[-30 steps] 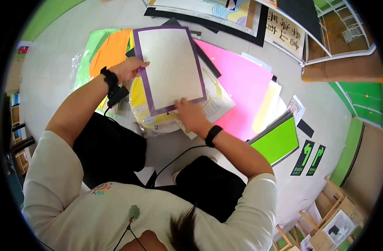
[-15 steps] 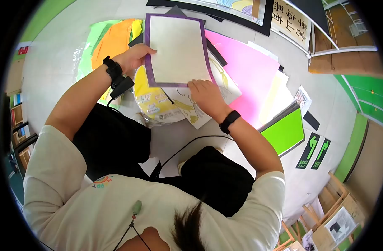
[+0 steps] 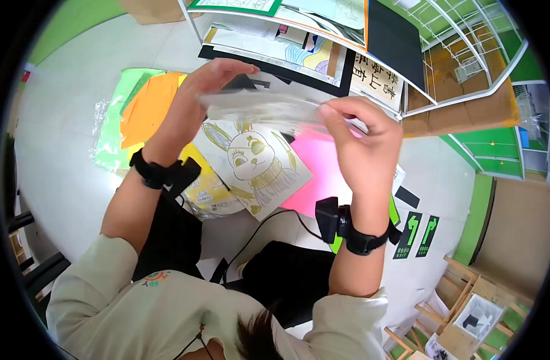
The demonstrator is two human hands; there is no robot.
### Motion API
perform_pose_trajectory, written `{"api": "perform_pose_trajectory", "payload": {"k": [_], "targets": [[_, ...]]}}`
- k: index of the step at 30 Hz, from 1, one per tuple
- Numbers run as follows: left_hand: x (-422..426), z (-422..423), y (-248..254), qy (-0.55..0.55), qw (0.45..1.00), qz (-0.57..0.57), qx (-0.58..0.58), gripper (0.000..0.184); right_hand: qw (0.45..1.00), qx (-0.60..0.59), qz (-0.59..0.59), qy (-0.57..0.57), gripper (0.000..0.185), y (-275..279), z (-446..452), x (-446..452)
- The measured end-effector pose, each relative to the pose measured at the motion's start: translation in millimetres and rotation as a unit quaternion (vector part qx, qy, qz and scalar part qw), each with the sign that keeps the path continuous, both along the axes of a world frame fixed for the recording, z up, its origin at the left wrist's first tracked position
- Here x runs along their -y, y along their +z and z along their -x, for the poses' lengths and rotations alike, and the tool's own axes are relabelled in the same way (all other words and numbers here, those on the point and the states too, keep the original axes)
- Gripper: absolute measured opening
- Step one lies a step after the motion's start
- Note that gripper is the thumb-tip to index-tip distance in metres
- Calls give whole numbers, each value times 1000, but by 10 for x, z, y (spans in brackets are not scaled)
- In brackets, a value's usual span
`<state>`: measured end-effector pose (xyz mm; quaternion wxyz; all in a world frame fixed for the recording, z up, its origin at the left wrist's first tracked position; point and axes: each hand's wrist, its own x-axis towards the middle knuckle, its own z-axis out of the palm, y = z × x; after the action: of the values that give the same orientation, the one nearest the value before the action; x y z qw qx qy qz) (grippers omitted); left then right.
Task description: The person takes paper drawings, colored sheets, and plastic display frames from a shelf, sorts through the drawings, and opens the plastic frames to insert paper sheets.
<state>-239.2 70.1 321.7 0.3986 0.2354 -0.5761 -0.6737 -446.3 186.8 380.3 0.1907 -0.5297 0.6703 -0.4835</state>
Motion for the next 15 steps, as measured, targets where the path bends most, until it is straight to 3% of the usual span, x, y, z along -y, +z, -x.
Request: {"api": "perform_pose_trajectory", "payload": {"k": [1, 4, 5, 8, 15], "targets": [[-22, 30, 48, -1, 996, -69, -53, 32, 1000, 5, 6, -29, 6, 29, -26, -80], [-27, -2, -134, -53, 992, 115, 9, 35, 997, 6, -12, -73, 5, -54, 11, -168], [-13, 2, -161, -58, 975, 208, 46, 23, 997, -4, -36, -70, 6, -115, 22, -172], [-35, 91, -217, -83, 985, 122, 91, 15, 992, -14, -96, -79, 9, -419, 95, -167], [46, 237, -550, -5, 993, 49, 105, 19, 991, 14, -112, -72, 11, -628, 213, -61]]}}
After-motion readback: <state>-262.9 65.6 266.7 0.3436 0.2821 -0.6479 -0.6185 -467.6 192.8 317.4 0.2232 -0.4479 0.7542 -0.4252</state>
